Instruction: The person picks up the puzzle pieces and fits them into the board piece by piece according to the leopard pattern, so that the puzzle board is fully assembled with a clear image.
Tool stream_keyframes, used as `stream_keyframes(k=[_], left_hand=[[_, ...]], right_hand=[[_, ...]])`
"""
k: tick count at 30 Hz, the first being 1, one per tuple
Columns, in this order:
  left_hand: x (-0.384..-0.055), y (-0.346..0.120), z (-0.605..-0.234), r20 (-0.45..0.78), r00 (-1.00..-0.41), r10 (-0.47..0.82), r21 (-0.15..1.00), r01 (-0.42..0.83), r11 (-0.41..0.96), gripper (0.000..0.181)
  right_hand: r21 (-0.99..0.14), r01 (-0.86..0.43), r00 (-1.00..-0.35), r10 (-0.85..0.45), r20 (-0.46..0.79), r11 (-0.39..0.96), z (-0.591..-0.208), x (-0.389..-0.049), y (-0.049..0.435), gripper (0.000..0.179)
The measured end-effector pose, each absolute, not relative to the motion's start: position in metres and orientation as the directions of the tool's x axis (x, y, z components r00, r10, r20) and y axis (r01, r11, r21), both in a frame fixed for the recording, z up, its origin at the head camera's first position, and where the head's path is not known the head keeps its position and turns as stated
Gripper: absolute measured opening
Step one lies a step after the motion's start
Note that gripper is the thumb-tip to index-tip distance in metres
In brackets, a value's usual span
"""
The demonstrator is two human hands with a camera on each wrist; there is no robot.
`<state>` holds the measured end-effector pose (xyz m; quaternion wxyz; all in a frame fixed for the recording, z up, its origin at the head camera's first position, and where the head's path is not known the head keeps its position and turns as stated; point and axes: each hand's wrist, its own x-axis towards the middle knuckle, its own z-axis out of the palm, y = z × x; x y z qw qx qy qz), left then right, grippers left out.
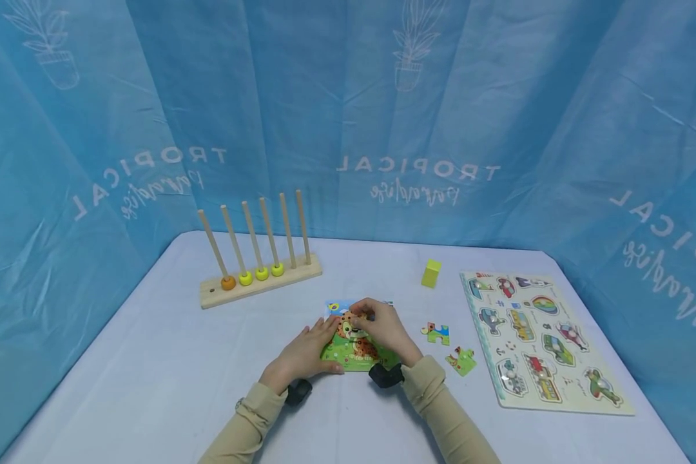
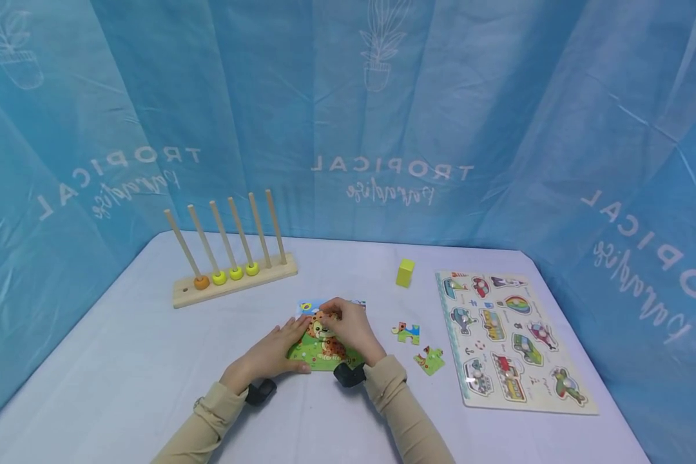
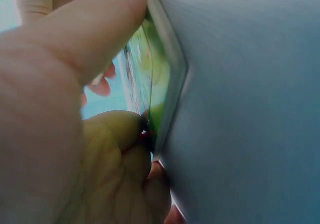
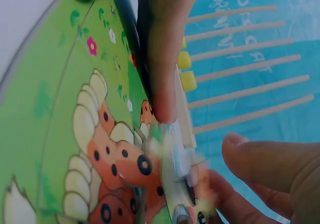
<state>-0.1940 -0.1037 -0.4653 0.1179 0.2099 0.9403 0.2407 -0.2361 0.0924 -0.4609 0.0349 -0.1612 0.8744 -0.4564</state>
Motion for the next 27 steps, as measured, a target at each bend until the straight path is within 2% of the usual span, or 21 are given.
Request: stream_keyframes(k=[10,19,27], left_hand=[[-0.194,-0.104,-0.465,-0.122,-0.884,0.451,0.495,0.340,0.800,0.095],[-0.194,-0.103,-0.466,-0.124,-0.885,0.449,0.497,0.336,0.800,0.096],[-0.194,-0.103,-0.467,-0.120,-0.886,0.447,0.498,0.335,0.799,0.095]], right_hand=[[-0.795,-0.281,-0.934,-0.345,0.098,0.537,-0.463,-0.236,0.094,0.022],[-0.796,-0.243,-0.949,-0.305,0.078,0.554,-0.463,-0.237,0.102,0.021],[-0.807,-0.245,-0.925,-0.380,0.028,0.537,-0.464,-0.237,0.105,0.022]])
